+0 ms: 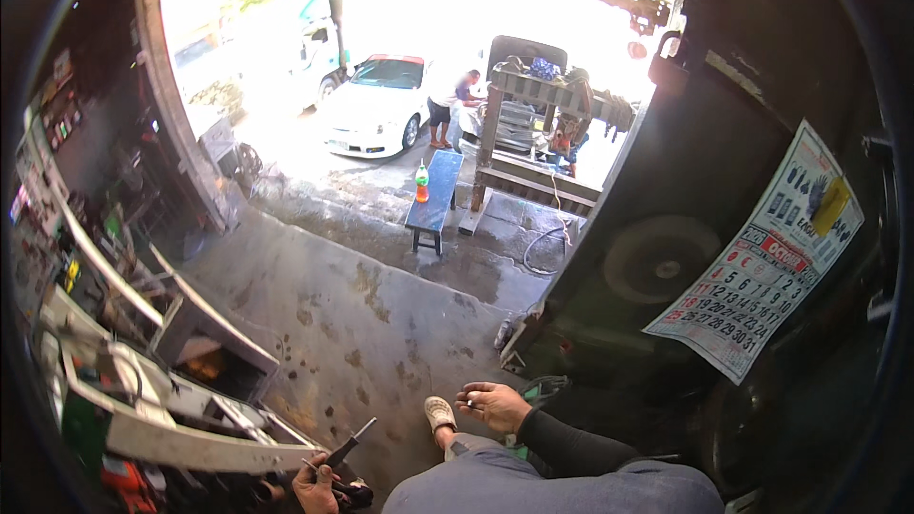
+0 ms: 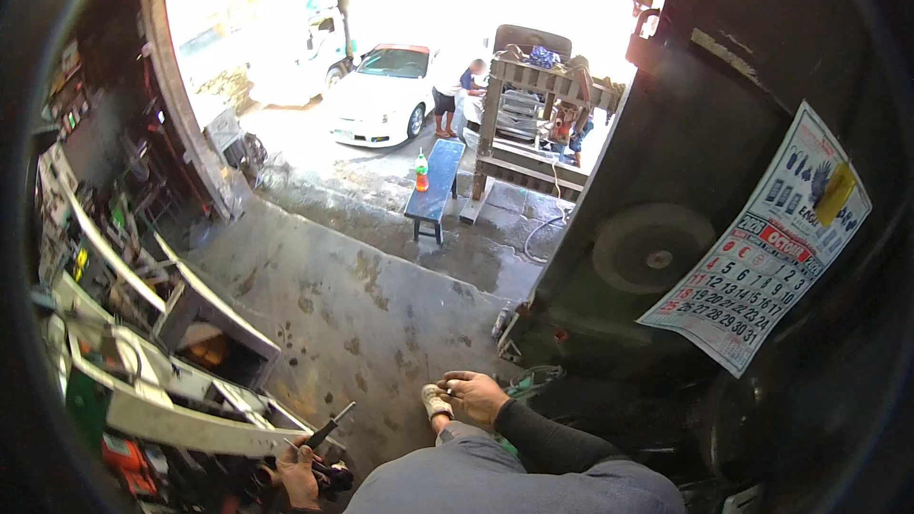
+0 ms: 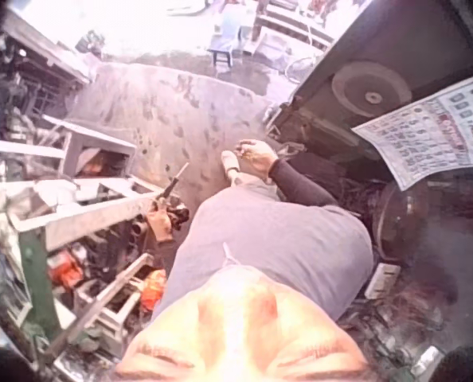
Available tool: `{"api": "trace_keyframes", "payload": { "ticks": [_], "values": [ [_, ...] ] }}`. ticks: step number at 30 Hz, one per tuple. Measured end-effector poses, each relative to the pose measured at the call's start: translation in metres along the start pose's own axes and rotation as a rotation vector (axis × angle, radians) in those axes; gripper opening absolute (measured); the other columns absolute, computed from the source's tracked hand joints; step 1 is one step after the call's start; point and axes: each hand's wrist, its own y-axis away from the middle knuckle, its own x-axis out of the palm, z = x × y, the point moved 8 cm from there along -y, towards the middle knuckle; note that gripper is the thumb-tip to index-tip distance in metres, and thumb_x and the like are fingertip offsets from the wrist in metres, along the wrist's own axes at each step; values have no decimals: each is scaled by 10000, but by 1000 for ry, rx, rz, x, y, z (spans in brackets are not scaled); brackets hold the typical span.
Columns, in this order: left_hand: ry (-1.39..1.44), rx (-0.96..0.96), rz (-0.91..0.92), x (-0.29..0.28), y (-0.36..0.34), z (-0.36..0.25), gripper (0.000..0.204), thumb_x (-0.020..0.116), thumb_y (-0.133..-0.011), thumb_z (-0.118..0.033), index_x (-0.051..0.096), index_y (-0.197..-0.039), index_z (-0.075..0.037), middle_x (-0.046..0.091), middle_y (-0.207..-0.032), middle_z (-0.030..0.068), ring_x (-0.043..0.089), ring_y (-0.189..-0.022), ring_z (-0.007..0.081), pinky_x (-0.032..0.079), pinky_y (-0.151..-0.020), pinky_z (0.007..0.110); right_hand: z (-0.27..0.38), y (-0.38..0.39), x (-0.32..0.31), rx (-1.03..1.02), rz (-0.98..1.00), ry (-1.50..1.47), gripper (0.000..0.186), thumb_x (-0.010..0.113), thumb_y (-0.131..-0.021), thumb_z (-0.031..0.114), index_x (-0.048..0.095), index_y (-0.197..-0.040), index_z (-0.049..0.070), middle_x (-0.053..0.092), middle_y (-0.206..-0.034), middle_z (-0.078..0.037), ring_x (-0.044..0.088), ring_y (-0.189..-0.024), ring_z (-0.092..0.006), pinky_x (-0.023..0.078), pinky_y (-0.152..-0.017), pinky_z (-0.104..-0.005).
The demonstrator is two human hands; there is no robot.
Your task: The person selects a tool from a toolbox, then sits on the floor and uses a wrench to tighten the hub nuts on a bicycle wheel. The person rotates the wheel and continues tightening the nuts.
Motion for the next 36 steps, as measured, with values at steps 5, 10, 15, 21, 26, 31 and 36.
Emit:
{"api": "trace_keyframes", "payload": {
  "ticks": [5, 10, 15, 21, 26, 31, 36],
  "values": [
    [-104, -7, 140, 84, -110, -36, 278, 711, -1076, -186, 705, -1322, -58, 645, -813, -4, 516, -541, 87, 428, -445, 256, 71, -102, 90, 6, 214, 28, 205, 613, -1089, 56, 606, -1291, 22, 701, -1295, -167, 709, -1190, -316, 601, -1039, -463],
    [-123, 11, 208, 139, -224, -68, 277, 688, -1083, -166, 713, -1321, -26, 648, -799, 16, 528, -488, 92, 388, -401, 269, 137, -162, 197, -52, 262, 117, 151, 628, -1100, 120, 615, -1234, 53, 744, -1244, -105, 729, -1109, -204, 622, -987, -403],
    [-179, 100, 269, 156, -349, -76, 292, 697, -1071, -148, 717, -1338, -30, 660, -808, 4, 533, -566, 70, 426, -483, 239, 165, -259, 244, -113, 250, 63, 146, 636, -1108, 150, 598, -1215, 59, 750, -1211, -101, 732, -1099, -195, 640, -930, -387],
    [-313, 155, 364, 165, -523, -91, 316, 677, -1087, -185, 704, -1358, -24, 671, -826, 23, 546, -560, 89, 421, -458, 251, 231, -368, 300, -264, 192, -92, 153, 640, -1108, 171, 586, -1195, 56, 754, -1212, -108, 749, -1085, -211, 640, -934, -404],
    [-359, 226, 413, 174, -654, -170, 323, 675, -1078, -168, 715, -1356, -10, 692, -834, 62, 595, -624, 132, 477, -500, 292, 284, -441, 392, -413, 136, -85, 158, 643, -1109, 178, 587, -1200, 62, 750, -1229, -93, 745, -1091, -189, 635, -948, -394],
    [-455, 358, 354, 158, -737, -252, 317, 688, -1061, -173, 745, -1298, 30, 707, -912, 59, 628, -733, 171, 539, -650, 334, 301, -528, 478, -432, 122, 5, 154, 642, -1110, 175, 602, -1198, 55, 747, -1237, -89, 738, -1103, -175, 639, -951, -378],
    [-475, 349, 270, 102, -836, -251, 312, 676, -1054, -139, 737, -1296, 49, 706, -911, 82, 632, -774, 188, 542, -685, 341, 296, -637, 552, -275, 128, 71, 177, 650, -1106, 185, 613, -1194, 37, 751, -1208, -93, 744, -1076, -176, 643, -947, -362]
  ]
}}
